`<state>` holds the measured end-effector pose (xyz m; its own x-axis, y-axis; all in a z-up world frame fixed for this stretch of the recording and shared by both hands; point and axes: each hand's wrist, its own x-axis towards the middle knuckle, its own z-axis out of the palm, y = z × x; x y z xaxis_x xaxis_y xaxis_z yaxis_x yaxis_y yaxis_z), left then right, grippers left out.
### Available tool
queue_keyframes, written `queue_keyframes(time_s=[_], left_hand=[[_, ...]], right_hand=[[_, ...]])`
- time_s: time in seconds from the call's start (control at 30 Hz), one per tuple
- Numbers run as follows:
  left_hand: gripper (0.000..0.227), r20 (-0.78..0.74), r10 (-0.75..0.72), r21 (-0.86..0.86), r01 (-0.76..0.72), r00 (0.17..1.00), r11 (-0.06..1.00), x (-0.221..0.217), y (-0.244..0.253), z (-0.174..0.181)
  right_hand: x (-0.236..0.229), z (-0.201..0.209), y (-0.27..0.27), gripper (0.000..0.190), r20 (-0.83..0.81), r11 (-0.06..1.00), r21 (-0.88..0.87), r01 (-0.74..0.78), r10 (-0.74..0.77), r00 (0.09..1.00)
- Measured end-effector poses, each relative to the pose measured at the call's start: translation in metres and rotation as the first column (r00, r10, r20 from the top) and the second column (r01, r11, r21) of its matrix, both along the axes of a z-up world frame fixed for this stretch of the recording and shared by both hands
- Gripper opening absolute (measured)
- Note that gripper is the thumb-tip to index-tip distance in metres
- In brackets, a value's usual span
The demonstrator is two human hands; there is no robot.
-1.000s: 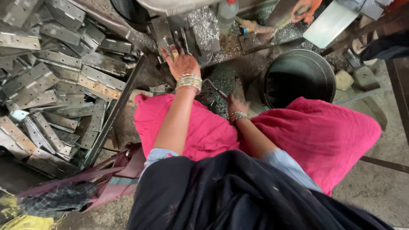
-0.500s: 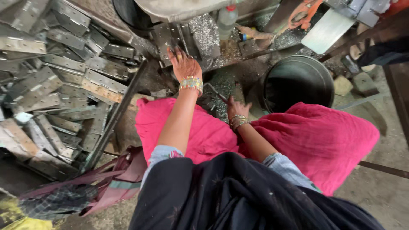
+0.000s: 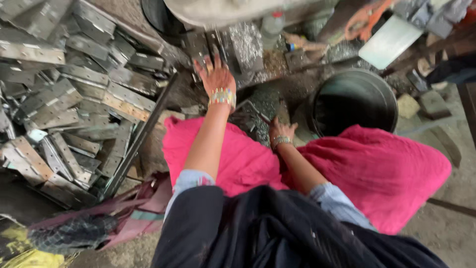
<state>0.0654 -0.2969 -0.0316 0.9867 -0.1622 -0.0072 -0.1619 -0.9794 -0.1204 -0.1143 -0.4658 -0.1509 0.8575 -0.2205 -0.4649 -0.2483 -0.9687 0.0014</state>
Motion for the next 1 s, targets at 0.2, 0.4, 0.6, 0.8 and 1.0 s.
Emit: queue_keyframes(time_s=[0.2,0.4,0.6,0.8,1.0], left_hand=[[0.045,-0.062,0.064,0.114,-0.056,0.996,0.992,0.008,-0.004,0.005],[0.048,-0.175,0.150,0.241,-0.106,0.973,0.965,0.026,-0.024,0.018],[0.034,0.297,0.042,-0.028,-0.035,0.954,0.999,0.006,0.005,0.022],[0.031,-0.018,0.249,-0.346,-0.239,0.968,0.907,-0.028,0.115,0.027],[0.035,0.251,0.036,-0.008,-0.035,0.967,0.999,-0.041,0.279,0.012]], right_hand=[[-0.010,0.016,-0.013,0.045,0.154,1.000,0.003,-0.022,0.022,0.988],[-0.022,-0.039,-0.014,0.067,0.164,0.999,-0.041,-0.025,0.032,0.986],[-0.036,-0.054,-0.028,0.039,0.040,0.981,-0.169,-0.095,0.103,0.994],[-0.023,-0.037,-0.030,0.037,0.356,0.999,-0.041,-0.023,0.036,0.934],[-0.008,-0.024,-0.022,0.028,0.253,1.000,-0.030,0.009,-0.001,0.967]])
